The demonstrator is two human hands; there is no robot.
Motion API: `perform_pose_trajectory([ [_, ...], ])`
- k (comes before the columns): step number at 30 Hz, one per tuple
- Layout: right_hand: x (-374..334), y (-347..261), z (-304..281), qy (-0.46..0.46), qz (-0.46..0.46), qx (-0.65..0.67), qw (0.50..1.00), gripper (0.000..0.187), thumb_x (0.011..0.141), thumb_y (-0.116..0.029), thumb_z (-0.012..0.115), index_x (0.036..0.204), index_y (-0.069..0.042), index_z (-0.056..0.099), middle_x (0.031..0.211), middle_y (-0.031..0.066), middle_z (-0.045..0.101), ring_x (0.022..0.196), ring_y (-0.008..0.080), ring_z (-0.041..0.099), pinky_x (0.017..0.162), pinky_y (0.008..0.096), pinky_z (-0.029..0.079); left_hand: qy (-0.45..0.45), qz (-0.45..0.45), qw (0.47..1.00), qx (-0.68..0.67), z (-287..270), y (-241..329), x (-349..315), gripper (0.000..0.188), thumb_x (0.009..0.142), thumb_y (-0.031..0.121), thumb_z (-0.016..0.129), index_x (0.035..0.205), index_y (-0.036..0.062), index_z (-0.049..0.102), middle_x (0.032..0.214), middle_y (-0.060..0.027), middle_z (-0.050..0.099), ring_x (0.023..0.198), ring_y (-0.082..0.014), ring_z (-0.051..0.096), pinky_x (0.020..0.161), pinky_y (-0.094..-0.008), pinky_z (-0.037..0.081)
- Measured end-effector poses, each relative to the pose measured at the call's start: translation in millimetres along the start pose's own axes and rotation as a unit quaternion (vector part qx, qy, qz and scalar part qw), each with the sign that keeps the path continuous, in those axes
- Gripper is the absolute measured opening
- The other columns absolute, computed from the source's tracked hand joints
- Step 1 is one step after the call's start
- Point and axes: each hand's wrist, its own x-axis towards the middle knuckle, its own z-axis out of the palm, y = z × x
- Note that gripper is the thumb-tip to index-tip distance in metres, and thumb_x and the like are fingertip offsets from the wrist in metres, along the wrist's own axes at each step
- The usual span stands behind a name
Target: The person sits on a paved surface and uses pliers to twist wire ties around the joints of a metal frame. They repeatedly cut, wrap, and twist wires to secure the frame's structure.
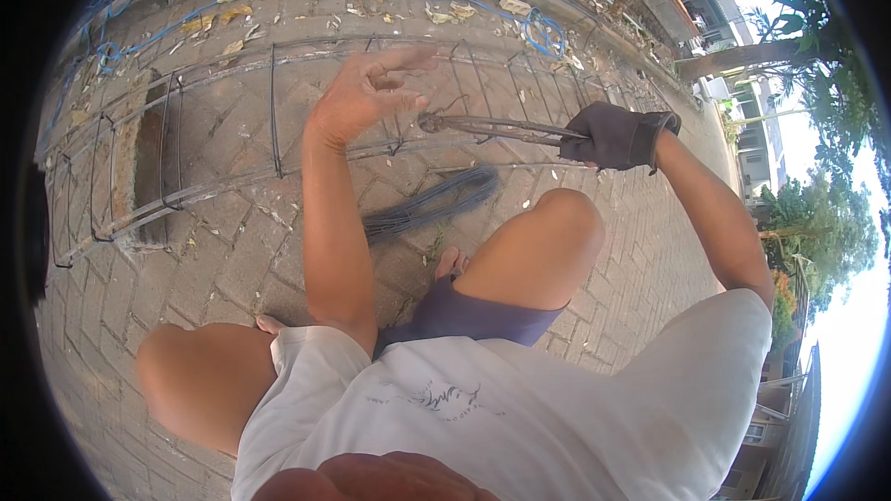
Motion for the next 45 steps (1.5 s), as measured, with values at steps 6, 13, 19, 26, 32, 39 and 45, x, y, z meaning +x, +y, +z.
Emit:
perform_pose_trajectory([
  [6, -0.1, 14.9, 5.8, 0.025, -0.031, 0.008, 0.999, 0.035, 0.101, -0.035, 0.066, 0.099, -0.002, 0.077, 0.082, 0.0131, 0.075, 0.077, 0.0227, 0.073, 0.078, 0.0419, 0.058, -0.046, -0.098, 0.991, 0.073, 27.7, -24.5, -0.7, 0.033, 0.088, 0.014, 0.085, 0.118, -0.0002, 0.082, 0.107, -0.0114, 0.082, 0.092, -0.0179, 0.074, 0.084, -0.0333, 0.057],
  [13, 8.2, 39.7, 42.6, 0.143, -0.145, 0.082, 0.976, 0.044, 0.102, -0.036, 0.07, 0.129, -0.002, 0.074, 0.134, 0.0235, 0.071, 0.113, 0.0313, 0.073, 0.103, 0.0446, 0.054, 0.481, -0.153, 0.786, -0.355, 45.4, -75.0, 13.3, 0.036, 0.104, 0.015, 0.071, 0.137, 0.0006, 0.069, 0.117, -0.0149, 0.075, 0.105, -0.0244, 0.071, 0.086, -0.0377, 0.06],
  [19, 77.5, 75.4, 89.5, 0.282, -0.013, 0.278, 0.918, 0.041, 0.099, -0.033, 0.072, 0.129, -0.005, 0.074, 0.111, 0.0197, 0.078, 0.109, 0.0367, 0.075, 0.092, 0.0493, 0.055, 0.504, -0.121, 0.75, -0.41, 11.9, -83.8, -7.8, 0.036, 0.113, 0.018, 0.06, 0.146, 0.0038, 0.059, 0.11, -0.0054, 0.073, 0.097, -0.0191, 0.072, 0.085, -0.0412, 0.062],
  [26, 210.5, 94.5, 110.5, 0.415, 0.167, -0.019, 0.894, 0.055, 0.099, -0.052, 0.068, 0.145, -0.021, 0.068, 0.135, 0.0212, 0.07, 0.121, 0.0412, 0.069, 0.103, 0.0613, 0.044, 0.316, -0.191, 0.886, -0.28, 28.8, -59.4, -16.6, 0.034, 0.112, 0.021, 0.063, 0.139, 0.0017, 0.066, 0.084, -0.001, 0.066, 0.07, -0.0101, 0.056, 0.065, -0.0272, 0.049],
  [32, 211.9, 89.9, 125.6, 0.408, 0.073, -0.01, 0.91, 0.064, 0.094, -0.053, 0.076, 0.145, -0.016, 0.069, 0.146, 0.0178, 0.066, 0.13, 0.037, 0.065, 0.106, 0.0559, 0.047, 0.193, -0.282, 0.934, -0.103, 21.6, -33.2, -5.2, 0.027, 0.111, 0.019, 0.061, 0.128, 0.0011, 0.073, 0.078, 0.0014, 0.063, 0.064, -0.006, 0.045, 0.059, -0.0248, 0.038],
  [39, 188.7, 60.1, 76.6, 0.417, -0.335, 0.427, 0.729, 0.049, 0.086, -0.042, 0.088, 0.121, -0.008, 0.081, 0.091, 0.01, 0.075, 0.077, 0.0182, 0.068, 0.071, 0.0351, 0.057, -0.148, -0.285, 0.909, 0.264, 78.6, -11.8, 87.4, 0.026, 0.108, 0.019, 0.067, 0.118, -0.0027, 0.078, 0.083, -0.0018, 0.068, 0.061, -0.0065, 0.048, 0.056, -0.0253, 0.036],
  [45, 192.0, 86.4, 54.4, 0.35, -0.268, 0.51, 0.739, 0.024, 0.094, -0.029, 0.079, 0.092, -0.006, 0.077, 0.079, -0.0014, 0.069, 0.074, 0.0065, 0.058, 0.068, 0.0272, 0.049, -0.141, -0.271, 0.92, 0.246, 117.3, 10.6, 153.5, 0.042, 0.103, 0.023, 0.076, 0.135, -0.0036, 0.072, 0.103, -0.0081, 0.077, 0.092, -0.0131, 0.068, 0.074, -0.0274, 0.054],
])
